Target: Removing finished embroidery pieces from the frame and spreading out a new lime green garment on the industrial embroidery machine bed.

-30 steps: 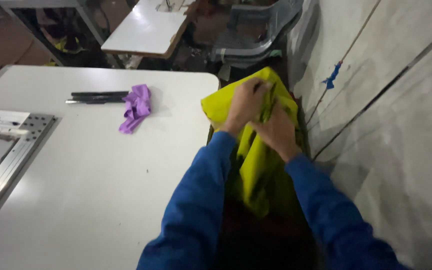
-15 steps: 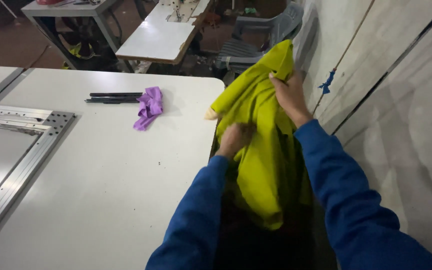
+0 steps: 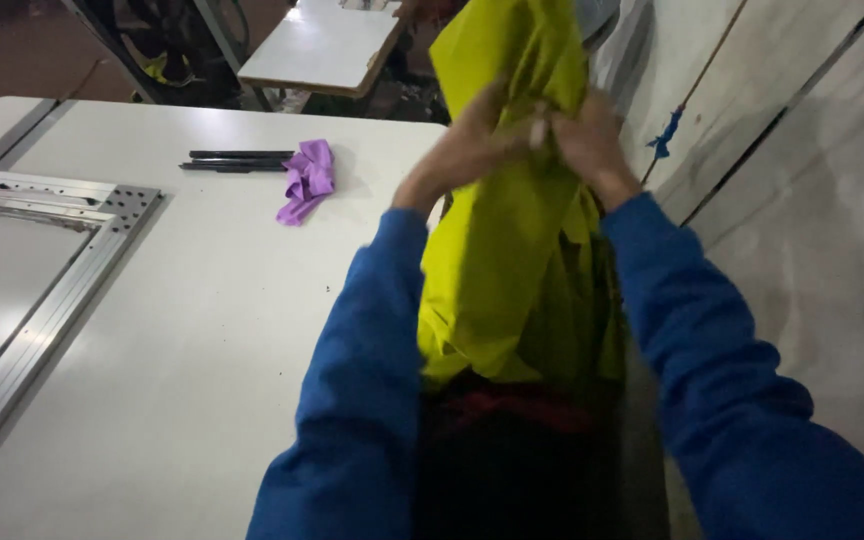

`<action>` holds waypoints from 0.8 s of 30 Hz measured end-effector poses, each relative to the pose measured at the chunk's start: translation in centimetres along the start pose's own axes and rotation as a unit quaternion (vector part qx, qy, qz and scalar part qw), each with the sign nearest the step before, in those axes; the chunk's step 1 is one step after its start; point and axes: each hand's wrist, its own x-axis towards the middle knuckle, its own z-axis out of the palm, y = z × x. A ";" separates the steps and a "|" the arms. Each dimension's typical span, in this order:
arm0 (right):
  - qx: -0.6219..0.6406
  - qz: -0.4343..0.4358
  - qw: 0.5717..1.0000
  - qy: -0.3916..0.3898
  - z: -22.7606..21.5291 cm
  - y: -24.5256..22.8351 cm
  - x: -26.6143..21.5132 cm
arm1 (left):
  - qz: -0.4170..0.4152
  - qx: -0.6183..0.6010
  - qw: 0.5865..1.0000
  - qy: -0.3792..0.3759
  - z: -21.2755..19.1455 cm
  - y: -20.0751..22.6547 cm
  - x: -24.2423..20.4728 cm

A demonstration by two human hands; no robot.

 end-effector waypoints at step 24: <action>0.099 -0.016 0.992 0.080 2.3 1.3 -1.3 | -0.200 0.221 0.951 -0.081 -0.8 0.9 -11.5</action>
